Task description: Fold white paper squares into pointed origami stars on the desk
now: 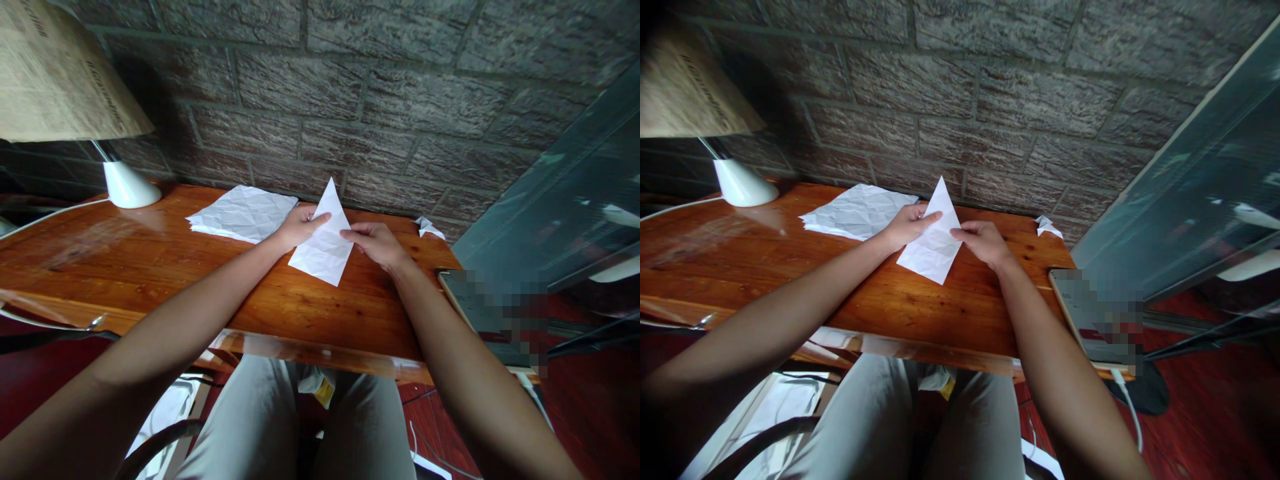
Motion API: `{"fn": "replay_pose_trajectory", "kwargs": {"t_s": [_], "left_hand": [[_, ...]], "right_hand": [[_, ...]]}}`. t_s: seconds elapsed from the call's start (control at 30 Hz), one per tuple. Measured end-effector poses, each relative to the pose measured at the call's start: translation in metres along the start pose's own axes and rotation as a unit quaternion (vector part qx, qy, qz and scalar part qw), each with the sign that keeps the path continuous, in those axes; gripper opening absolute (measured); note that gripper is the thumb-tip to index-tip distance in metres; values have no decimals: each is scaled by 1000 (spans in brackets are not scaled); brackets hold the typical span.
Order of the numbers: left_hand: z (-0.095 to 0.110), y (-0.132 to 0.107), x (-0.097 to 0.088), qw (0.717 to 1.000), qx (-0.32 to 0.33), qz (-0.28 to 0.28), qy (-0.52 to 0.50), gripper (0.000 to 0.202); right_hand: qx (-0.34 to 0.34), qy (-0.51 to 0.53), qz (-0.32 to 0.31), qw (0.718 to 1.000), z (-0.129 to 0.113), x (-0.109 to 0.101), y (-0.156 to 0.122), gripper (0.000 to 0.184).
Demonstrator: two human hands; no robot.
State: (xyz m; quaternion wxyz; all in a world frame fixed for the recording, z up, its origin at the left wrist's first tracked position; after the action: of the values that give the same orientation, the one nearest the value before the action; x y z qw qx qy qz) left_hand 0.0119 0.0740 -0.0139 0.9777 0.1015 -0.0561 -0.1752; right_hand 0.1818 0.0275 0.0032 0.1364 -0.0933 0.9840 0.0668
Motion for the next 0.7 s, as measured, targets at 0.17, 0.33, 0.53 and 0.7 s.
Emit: {"fn": "replay_pose_trajectory", "kwargs": {"t_s": [0.17,0.33,0.53,0.7], "left_hand": [[-6,4,-5,999,-29,32,-15,50],[-3,1,1,998,-37,-17,-46,54],[4,-4,2,999,-12,-33,-25,58],[1,0,2,999,-1,-33,-25,61]], "right_hand": [[3,33,4,999,4,-2,2,42],[8,54,22,998,10,-9,5,40],[2,64,22,998,9,-10,5,39],[0,63,25,998,8,-10,4,40]]}}
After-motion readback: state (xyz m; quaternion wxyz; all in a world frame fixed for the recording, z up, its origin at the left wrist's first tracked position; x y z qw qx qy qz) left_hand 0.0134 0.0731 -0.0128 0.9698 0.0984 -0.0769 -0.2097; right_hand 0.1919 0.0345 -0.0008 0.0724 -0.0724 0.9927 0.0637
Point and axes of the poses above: each hand's wrist, its own y-axis towards the middle knuckle, its own x-axis out of the palm, z = x × y, the point moved 6 cm from there along y, towards the middle knuckle
